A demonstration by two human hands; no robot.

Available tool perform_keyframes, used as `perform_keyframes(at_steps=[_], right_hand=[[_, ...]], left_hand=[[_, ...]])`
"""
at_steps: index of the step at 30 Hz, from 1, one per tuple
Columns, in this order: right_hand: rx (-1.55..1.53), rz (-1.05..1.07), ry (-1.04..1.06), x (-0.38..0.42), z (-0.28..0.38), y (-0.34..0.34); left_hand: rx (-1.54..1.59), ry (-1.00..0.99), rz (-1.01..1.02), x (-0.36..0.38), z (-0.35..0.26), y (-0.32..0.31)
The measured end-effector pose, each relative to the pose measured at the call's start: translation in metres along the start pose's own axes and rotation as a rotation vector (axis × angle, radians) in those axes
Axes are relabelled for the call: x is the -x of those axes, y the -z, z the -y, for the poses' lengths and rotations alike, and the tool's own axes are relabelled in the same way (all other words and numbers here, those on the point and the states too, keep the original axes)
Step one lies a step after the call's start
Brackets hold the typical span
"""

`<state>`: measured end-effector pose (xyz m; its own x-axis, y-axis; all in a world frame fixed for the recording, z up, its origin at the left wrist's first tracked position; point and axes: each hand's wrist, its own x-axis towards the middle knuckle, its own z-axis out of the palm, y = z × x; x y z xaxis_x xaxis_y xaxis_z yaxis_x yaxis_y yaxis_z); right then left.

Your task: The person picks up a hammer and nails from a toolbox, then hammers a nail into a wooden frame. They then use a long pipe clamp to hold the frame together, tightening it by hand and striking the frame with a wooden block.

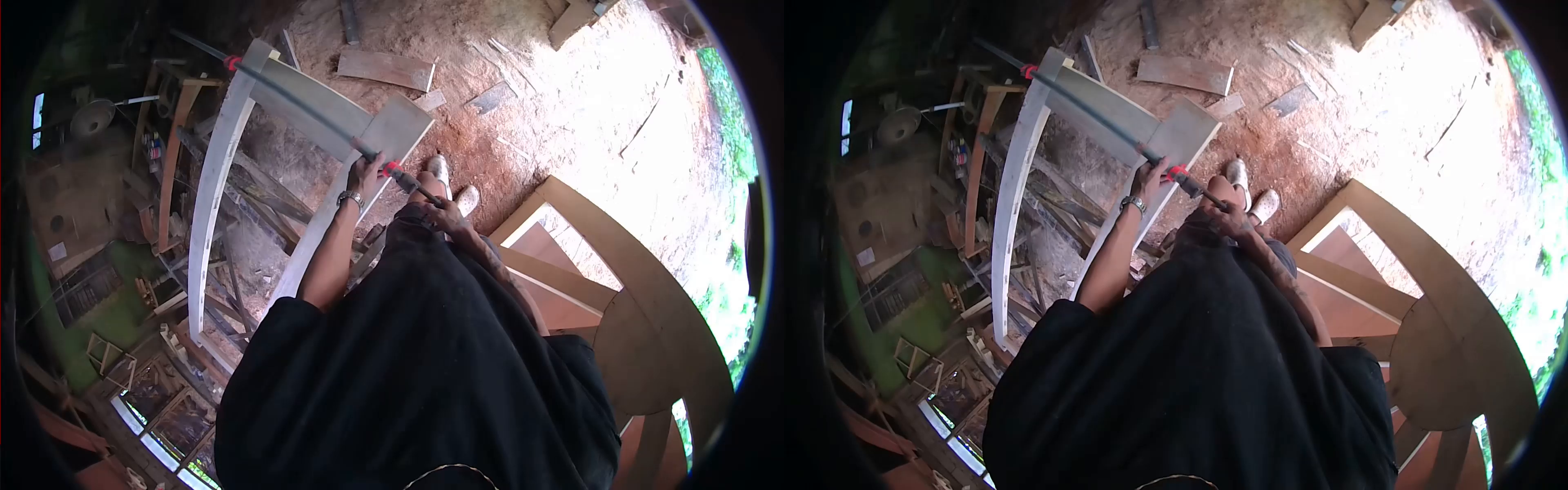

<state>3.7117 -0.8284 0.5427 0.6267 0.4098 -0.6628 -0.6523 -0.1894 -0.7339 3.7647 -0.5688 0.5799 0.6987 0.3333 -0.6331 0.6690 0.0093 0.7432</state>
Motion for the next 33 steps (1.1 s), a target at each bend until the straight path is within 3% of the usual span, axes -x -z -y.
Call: perform_keyframes(at_steps=[1, 4, 7, 8, 9, 11, 13, 14, 15, 17, 18, 19, 21, 22, 25, 27, 29, 32, 33], right_hand=[[-0.183, 0.127, -0.175, -0.001, -0.004, 0.001], [-0.04, 0.128, 0.14, -0.001, -0.021, -0.009], [0.614, -0.177, 0.574, -0.014, -0.043, -0.002], [0.584, -0.16, 0.483, -0.017, -0.05, 0.004], [0.697, -0.248, 0.669, -0.011, -0.034, 0.012], [0.687, -0.366, 0.469, 0.017, 0.001, 0.011], [0.719, -0.628, 0.396, -0.018, -0.058, 0.009], [-0.043, -0.193, -0.039, -0.026, -0.056, 0.018], [-0.641, -0.121, -0.656, -0.033, -0.055, 0.027], [-0.828, 0.12, -0.56, -0.011, -0.016, 0.03], [-0.793, 0.203, -0.491, -0.011, -0.004, 0.029], [-0.631, 0.209, -0.279, -0.022, -0.029, 0.028], [-0.679, -0.102, -0.165, -0.011, -0.001, 0.017], [-0.543, -0.174, -0.037, -0.014, 0.0, 0.019], [0.188, -0.519, 0.671, 0.023, 0.033, 0.0], [0.476, -0.583, 0.843, 0.051, 0.047, -0.016], [0.733, -0.366, 0.853, 0.067, 0.027, -0.021], [1.085, -0.14, 0.576, 0.081, 0.011, -0.031], [1.045, -0.086, 0.519, 0.083, 0.011, -0.032]], left_hand=[[-0.004, -0.014, -0.015, -0.002, 0.0, -0.001], [-0.162, -0.049, -0.051, -0.01, 0.012, 0.002], [-0.267, -0.065, -0.093, -0.02, 0.028, 0.008], [-0.285, -0.066, -0.091, -0.018, 0.032, 0.012], [-0.297, -0.075, -0.091, -0.021, 0.032, 0.012], [-0.366, -0.079, -0.099, -0.005, 0.015, 0.006], [-0.53, -0.089, -0.109, -0.004, 0.004, 0.007], [-0.526, -0.121, -0.154, -0.002, 0.004, 0.004], [-0.519, -0.101, -0.132, -0.001, 0.004, 0.005], [-0.49, -0.094, -0.134, 0.005, 0.0, 0.002], [-0.511, -0.089, -0.134, 0.006, -0.005, 0.002], [-0.534, -0.081, -0.131, 0.009, -0.008, 0.002], [-0.532, -0.094, -0.126, 0.007, -0.007, 0.003], [-0.547, -0.081, -0.127, 0.007, -0.006, 0.004], [-0.504, -0.078, -0.098, 0.0, 0.001, 0.005], [-0.497, -0.112, -0.098, -0.003, 0.001, 0.003], [-0.533, -0.157, -0.101, 0.0, -0.005, 0.0], [-0.512, -0.138, -0.097, -0.006, -0.005, -0.003], [-0.524, -0.134, -0.092, -0.015, 0.006, -0.001]])
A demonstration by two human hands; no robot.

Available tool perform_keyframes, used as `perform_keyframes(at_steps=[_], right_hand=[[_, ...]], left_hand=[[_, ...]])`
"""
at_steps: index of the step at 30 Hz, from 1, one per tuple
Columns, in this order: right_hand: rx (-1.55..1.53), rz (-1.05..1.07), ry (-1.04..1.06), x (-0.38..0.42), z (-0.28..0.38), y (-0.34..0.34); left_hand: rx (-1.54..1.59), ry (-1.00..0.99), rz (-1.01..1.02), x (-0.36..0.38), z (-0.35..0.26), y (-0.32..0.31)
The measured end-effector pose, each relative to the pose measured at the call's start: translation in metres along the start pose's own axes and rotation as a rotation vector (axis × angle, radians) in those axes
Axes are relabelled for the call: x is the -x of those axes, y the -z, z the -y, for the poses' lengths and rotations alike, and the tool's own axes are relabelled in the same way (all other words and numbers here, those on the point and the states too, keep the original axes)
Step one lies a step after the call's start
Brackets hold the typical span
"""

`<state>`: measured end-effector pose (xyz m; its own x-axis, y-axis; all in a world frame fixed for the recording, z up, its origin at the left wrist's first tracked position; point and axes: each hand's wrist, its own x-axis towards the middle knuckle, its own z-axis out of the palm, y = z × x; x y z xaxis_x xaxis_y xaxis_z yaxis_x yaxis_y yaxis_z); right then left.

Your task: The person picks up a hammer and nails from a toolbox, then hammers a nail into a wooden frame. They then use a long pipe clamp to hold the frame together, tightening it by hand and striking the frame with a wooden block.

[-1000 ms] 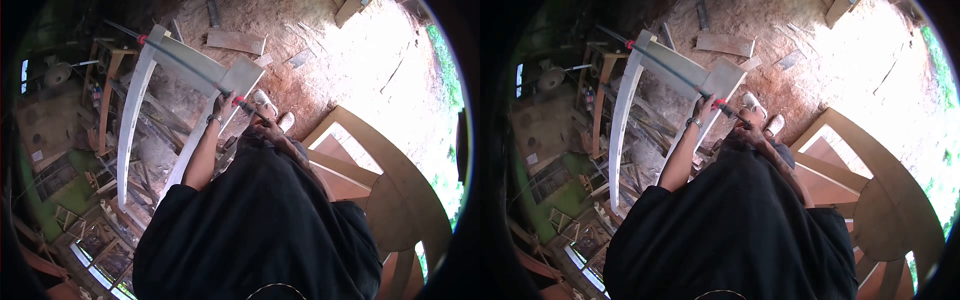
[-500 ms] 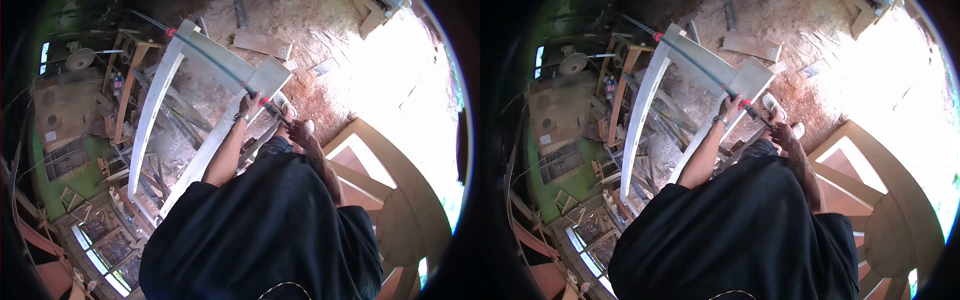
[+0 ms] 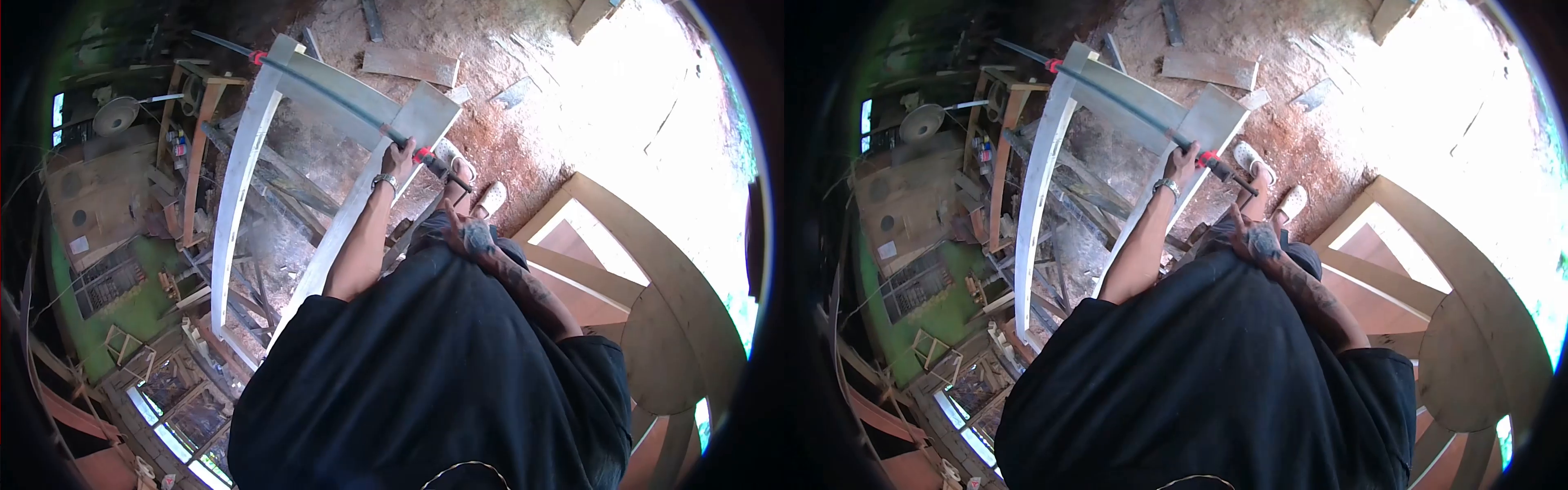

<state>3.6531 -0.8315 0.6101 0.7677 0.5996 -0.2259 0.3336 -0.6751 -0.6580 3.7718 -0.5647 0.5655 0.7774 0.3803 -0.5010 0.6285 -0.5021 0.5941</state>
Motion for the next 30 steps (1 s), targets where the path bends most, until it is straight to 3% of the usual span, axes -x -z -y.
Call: perform_keyframes(at_steps=[3, 5, 7, 10, 14, 15, 18, 20, 23, 27, 30], right_hand=[[-0.074, 0.111, -0.078, -0.011, -0.016, -0.014], [-0.879, 0.253, -0.311, -0.04, -0.061, -0.057], [-1.616, 0.349, -0.555, -0.053, -0.06, -0.04], [-2.36, 0.36, -0.443, -0.044, -0.051, -0.016], [-2.536, 0.354, -0.583, -0.051, -0.041, -0.003], [-2.53, 0.432, -0.569, -0.055, -0.049, -0.013], [-2.255, 0.129, -0.796, -0.064, -0.066, -0.027], [-1.808, -0.153, -0.778, -0.067, -0.075, -0.02], [-1.495, -0.304, -0.507, -0.06, -0.071, 0.003], [-0.292, -0.695, -0.05, -0.043, -0.021, 0.045], [-0.14, -0.378, 0.013, -0.011, -0.009, 0.031]], left_hand=[[0.114, 0.025, 0.011, -0.005, 0.011, -0.007], [0.176, 0.02, 0.01, -0.004, 0.008, -0.007], [0.214, 0.014, -0.009, -0.006, 0.015, -0.011], [0.109, -0.007, -0.006, -0.009, 0.019, -0.009], [0.113, -0.047, -0.057, -0.004, 0.014, -0.008], [0.163, 0.026, -0.041, 0.001, 0.008, -0.008], [0.122, 0.005, -0.028, 0.007, 0.003, -0.002], [0.167, -0.01, 0.009, 0.006, 0.006, -0.001], [0.198, -0.051, -0.003, -0.005, 0.025, -0.007], [0.176, -0.036, -0.013, -0.009, 0.028, -0.012], [0.223, 0.014, 0.029, 0.007, 0.003, -0.002]])
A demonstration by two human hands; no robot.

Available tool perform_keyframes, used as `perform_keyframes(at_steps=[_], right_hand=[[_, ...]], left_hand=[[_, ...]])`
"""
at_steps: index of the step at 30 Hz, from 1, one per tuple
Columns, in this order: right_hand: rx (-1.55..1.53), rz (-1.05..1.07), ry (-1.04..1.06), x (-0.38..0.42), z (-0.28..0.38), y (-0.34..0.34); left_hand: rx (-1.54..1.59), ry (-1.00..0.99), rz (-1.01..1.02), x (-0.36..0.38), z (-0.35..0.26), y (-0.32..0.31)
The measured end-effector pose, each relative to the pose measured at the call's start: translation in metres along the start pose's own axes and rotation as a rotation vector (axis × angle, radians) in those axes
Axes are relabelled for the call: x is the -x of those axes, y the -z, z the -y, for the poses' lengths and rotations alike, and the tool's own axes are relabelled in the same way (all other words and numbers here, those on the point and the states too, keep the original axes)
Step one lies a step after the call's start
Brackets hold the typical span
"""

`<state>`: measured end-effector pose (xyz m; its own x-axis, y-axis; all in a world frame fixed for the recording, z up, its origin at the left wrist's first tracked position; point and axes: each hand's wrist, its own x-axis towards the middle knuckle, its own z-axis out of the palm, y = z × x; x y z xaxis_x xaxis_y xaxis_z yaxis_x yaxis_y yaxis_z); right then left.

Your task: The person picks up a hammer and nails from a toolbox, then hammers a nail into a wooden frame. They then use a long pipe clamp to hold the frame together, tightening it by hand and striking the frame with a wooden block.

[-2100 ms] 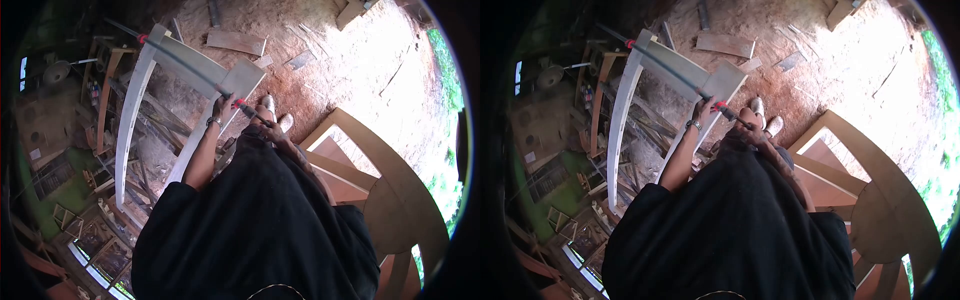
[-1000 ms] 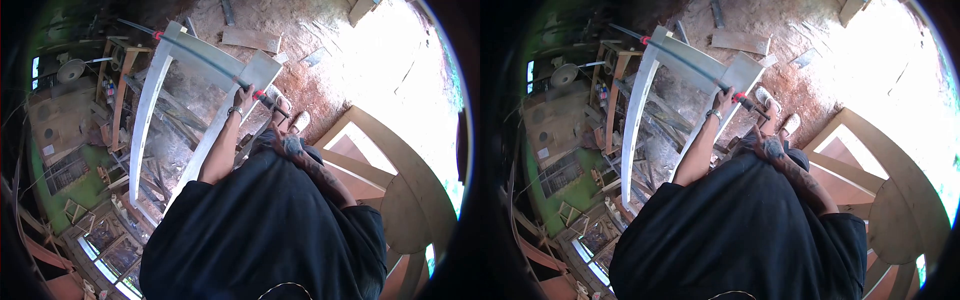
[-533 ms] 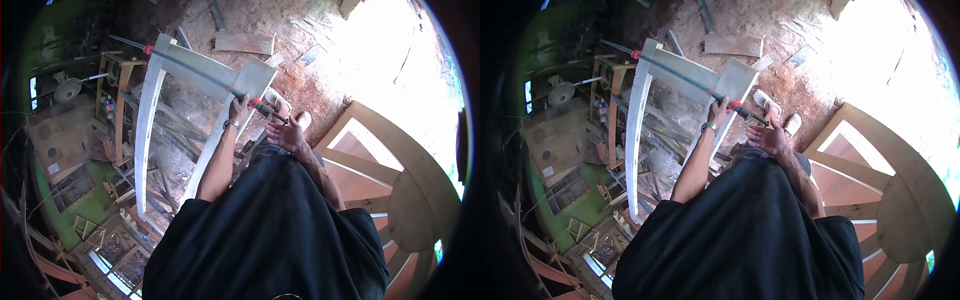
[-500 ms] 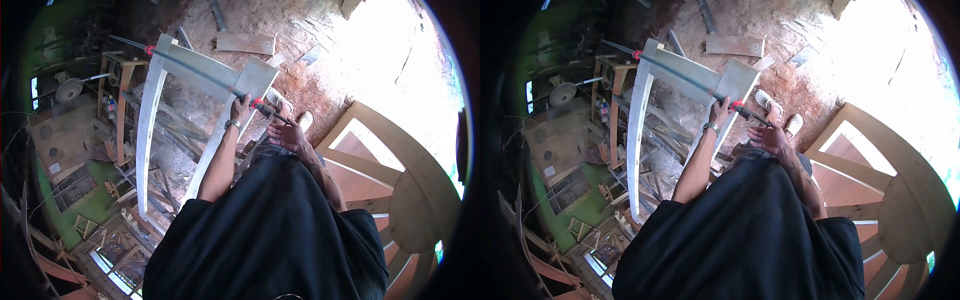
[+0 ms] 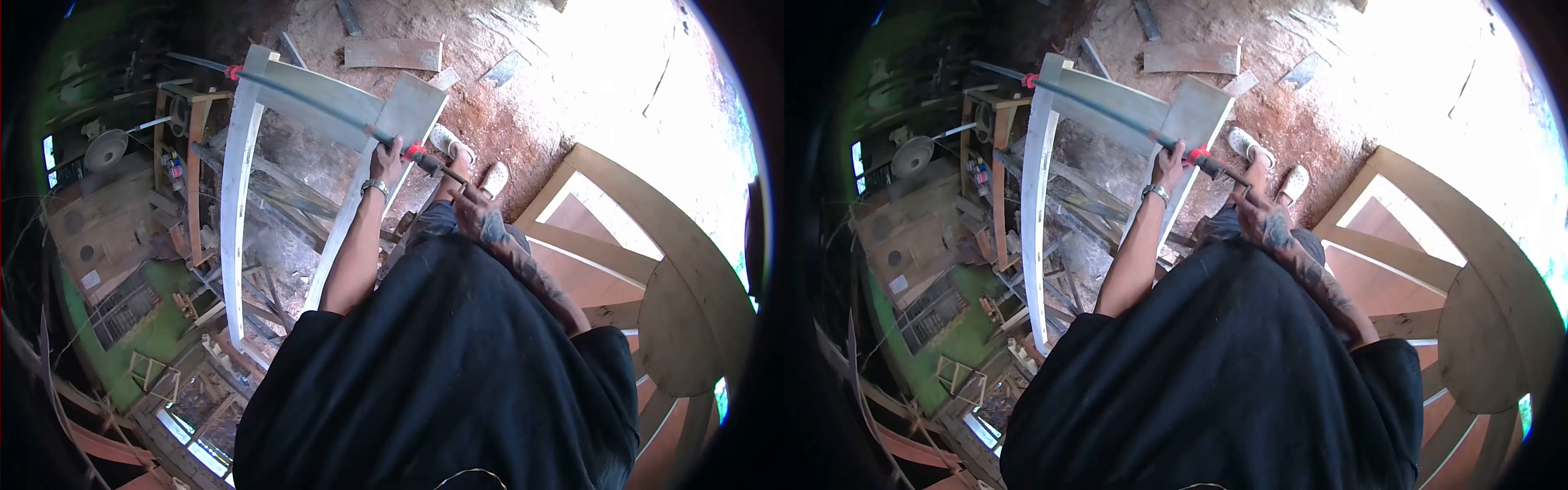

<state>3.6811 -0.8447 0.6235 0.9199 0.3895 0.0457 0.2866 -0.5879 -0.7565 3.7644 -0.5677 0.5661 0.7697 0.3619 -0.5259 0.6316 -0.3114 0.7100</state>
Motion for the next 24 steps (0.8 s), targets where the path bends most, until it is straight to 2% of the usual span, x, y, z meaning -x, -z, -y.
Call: perform_keyframes(at_steps=[3, 5, 7, 10, 12, 13, 15, 18, 21, 22, 24], right_hand=[[-0.017, 0.244, 0.074, 0.016, -0.008, -0.006], [-0.117, 0.243, -0.027, 0.012, -0.011, -0.018], [-0.249, 0.278, -0.164, 0.006, -0.023, -0.04], [-0.014, 0.321, -0.231, 0.0, -0.032, -0.058], [-0.498, 0.344, -0.451, 0.007, -0.042, -0.073], [-0.968, 0.273, -0.556, 0.017, -0.048, -0.076], [-1.021, 0.63, -0.875, -0.006, -0.048, -0.069], [-2.198, 0.395, -1.061, -0.002, -0.035, -0.044], [-2.321, 0.127, -1.145, -0.006, -0.02, -0.048], [-2.35, 0.044, -1.164, -0.013, -0.012, -0.049], [-2.414, -0.103, -1.259, -0.022, -0.005, -0.042]], left_hand=[[0.023, 0.002, 0.014, -0.003, 0.004, 0.001], [0.03, 0.004, 0.002, -0.016, 0.024, -0.001], [0.054, 0.048, 0.048, 0.002, -0.005, 0.003], [0.044, 0.098, 0.059, 0.002, -0.008, 0.003], [0.061, 0.07, 0.056, 0.001, -0.01, 0.002], [0.069, 0.061, 0.054, 0.002, -0.01, 0.002], [0.055, 0.073, 0.054, 0.0, -0.005, 0.002], [-0.054, 0.035, 0.001, -0.009, 0.01, 0.001], [-0.118, 0.071, 0.053, -0.014, 0.009, 0.002], [-0.047, 0.044, -0.005, -0.007, 0.005, -0.003], [-0.129, 0.003, -0.023, -0.012, 0.011, -0.003]])
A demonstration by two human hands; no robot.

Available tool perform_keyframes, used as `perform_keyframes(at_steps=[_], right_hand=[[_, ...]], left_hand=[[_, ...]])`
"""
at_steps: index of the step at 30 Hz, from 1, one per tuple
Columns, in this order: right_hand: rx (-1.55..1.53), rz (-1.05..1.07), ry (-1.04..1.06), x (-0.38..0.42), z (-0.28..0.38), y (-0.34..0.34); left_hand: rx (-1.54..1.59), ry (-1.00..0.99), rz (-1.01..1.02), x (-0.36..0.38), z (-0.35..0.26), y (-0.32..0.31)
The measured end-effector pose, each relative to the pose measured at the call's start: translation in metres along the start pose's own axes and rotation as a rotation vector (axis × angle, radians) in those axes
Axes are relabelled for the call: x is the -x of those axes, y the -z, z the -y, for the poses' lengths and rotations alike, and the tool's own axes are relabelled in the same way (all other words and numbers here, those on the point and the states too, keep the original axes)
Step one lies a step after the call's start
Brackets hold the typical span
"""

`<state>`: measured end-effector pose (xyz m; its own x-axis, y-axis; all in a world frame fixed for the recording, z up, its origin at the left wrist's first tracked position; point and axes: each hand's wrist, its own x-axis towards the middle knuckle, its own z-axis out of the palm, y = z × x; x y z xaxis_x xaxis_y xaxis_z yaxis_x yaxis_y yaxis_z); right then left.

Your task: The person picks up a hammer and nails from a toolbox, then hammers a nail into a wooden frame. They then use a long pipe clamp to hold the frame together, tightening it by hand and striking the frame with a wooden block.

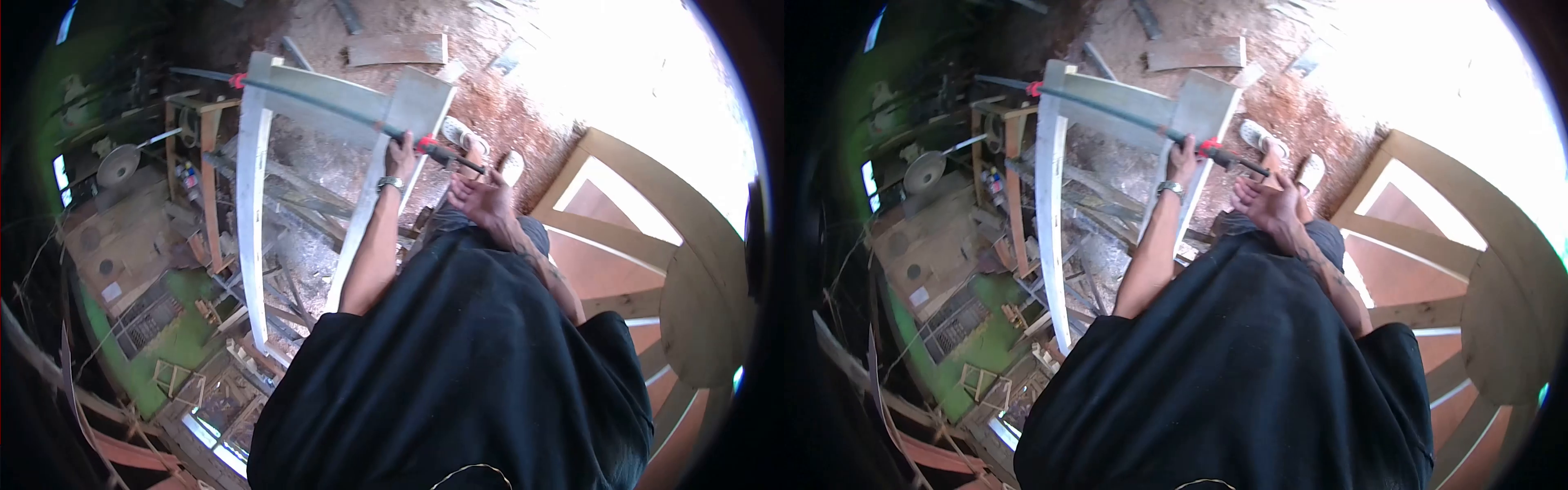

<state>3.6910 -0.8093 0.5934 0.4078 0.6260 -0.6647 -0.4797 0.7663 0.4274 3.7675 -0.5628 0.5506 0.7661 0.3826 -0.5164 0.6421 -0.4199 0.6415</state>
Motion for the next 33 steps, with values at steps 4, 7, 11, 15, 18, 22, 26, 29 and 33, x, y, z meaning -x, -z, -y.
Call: perform_keyframes(at_steps=[4, 7, 11, 15, 18, 22, 26, 29, 33], right_hand=[[0.035, 0.054, -0.187, -0.023, 0.027, 0.024], [0.215, -0.06, 0.031, -0.044, 0.053, 0.044], [0.946, -0.168, 0.484, -0.008, 0.045, -0.012], [1.521, -0.053, 0.824, -0.013, 0.036, 0.004], [1.833, -0.009, 1.063, -0.013, 0.042, 0.013], [1.857, -0.101, 1.206, -0.015, 0.038, 0.018], [1.77, -0.213, 1.275, -0.021, 0.036, 0.021], [1.788, -0.265, 1.215, -0.028, 0.043, 0.023], [1.681, -0.234, 0.956, -0.029, 0.055, 0.021]], left_hand=[[0.012, 0.0, -0.002, 0.0, 0.001, -0.003], [0.056, -0.026, 0.004, 0.005, -0.002, -0.002], [0.045, -0.003, 0.002, -0.001, 0.01, -0.006], [0.104, 0.059, 0.014, 0.019, -0.021, 0.001], [0.024, 0.06, 0.06, 0.018, -0.02, 0.004], [-0.213, 0.1, 0.141, -0.025, 0.035, -0.01], [-0.209, 0.105, 0.198, -0.03, 0.033, -0.011], [-0.129, 0.122, 0.243, -0.024, 0.013, -0.01], [-0.124, 0.18, 0.313, -0.018, -0.008, -0.004]])
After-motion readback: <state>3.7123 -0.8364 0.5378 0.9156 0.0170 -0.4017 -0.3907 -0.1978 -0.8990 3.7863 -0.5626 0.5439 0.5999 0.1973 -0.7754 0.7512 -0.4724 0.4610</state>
